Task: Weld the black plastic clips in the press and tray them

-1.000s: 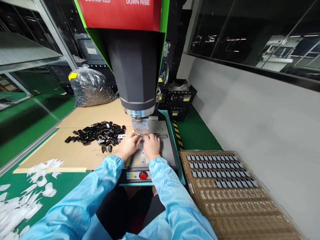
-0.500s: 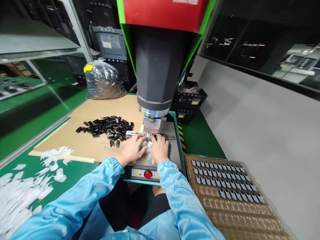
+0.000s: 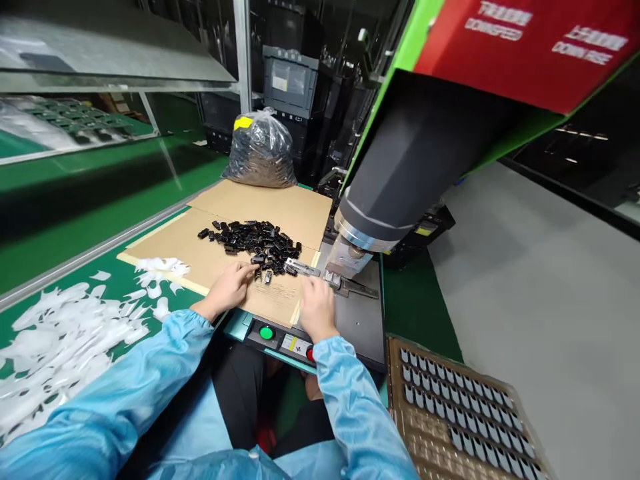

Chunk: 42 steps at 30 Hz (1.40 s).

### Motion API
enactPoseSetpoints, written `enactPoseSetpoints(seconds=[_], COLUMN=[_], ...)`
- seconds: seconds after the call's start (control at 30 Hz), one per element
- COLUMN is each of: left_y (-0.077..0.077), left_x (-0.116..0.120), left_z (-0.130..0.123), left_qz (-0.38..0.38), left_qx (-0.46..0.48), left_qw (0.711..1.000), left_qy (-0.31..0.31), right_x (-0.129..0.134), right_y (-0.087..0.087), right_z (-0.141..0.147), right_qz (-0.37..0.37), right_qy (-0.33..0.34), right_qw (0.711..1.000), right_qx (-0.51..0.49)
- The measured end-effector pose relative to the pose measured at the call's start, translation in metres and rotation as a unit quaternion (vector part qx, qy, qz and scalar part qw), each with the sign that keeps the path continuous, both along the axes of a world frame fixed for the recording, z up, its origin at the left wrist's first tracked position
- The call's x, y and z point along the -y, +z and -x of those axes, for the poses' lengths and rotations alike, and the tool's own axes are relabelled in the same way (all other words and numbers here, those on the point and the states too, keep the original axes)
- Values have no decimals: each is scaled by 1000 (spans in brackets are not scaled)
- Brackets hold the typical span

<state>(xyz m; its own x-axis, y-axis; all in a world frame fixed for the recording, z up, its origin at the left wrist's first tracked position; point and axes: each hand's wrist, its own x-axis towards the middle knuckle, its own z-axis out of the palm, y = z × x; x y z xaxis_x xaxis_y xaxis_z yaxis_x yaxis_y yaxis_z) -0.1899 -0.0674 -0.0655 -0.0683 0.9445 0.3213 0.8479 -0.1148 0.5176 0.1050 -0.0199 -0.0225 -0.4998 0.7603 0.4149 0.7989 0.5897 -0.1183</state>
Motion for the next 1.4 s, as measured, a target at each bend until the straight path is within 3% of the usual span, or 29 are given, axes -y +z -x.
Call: enactPoseSetpoints(seconds=[0.1, 0.2, 0.37, 0.47, 0.7, 0.93, 1.03, 1.13, 1.23, 1.4], left_y=[3, 8, 16, 19, 21, 20, 17, 16, 15, 9], left_x=[-3, -1, 4, 3, 3, -1, 0, 5, 11, 14], left_z=[-2, -5, -8, -10, -23, -50, -59, -65, -71, -75], left_qz=[13, 11, -13, -3, 20, 13, -8, -37, -46, -53], left_qx=[-20, -30, -30, -31, -7, -3, -12, -30, -38, 51], left_qw=[1000, 999, 999, 999, 996, 999, 998, 993, 985, 985], left_qy=[-12, -8, -21, -36, -88, -35, -58, -110, -159, -155], right_x=[-4, -17, -23, -15, 2, 14, 16, 11, -3, -31], right_y=[2, 8, 16, 14, -5, -16, -19, -21, -23, -20], right_z=[47, 82, 96, 86, 46, 37, 28, 6, -24, -56], right_qz=[23, 28, 17, 35, 105, 78, 76, 53, 14, -29], right_qy=[95, 136, 156, 143, 3, 32, 36, -1, -88, -182], right_qw=[995, 986, 977, 979, 994, 996, 996, 992, 980, 969], right_qx=[36, 87, 144, 144, 26, -15, -42, -118, -179, -166])
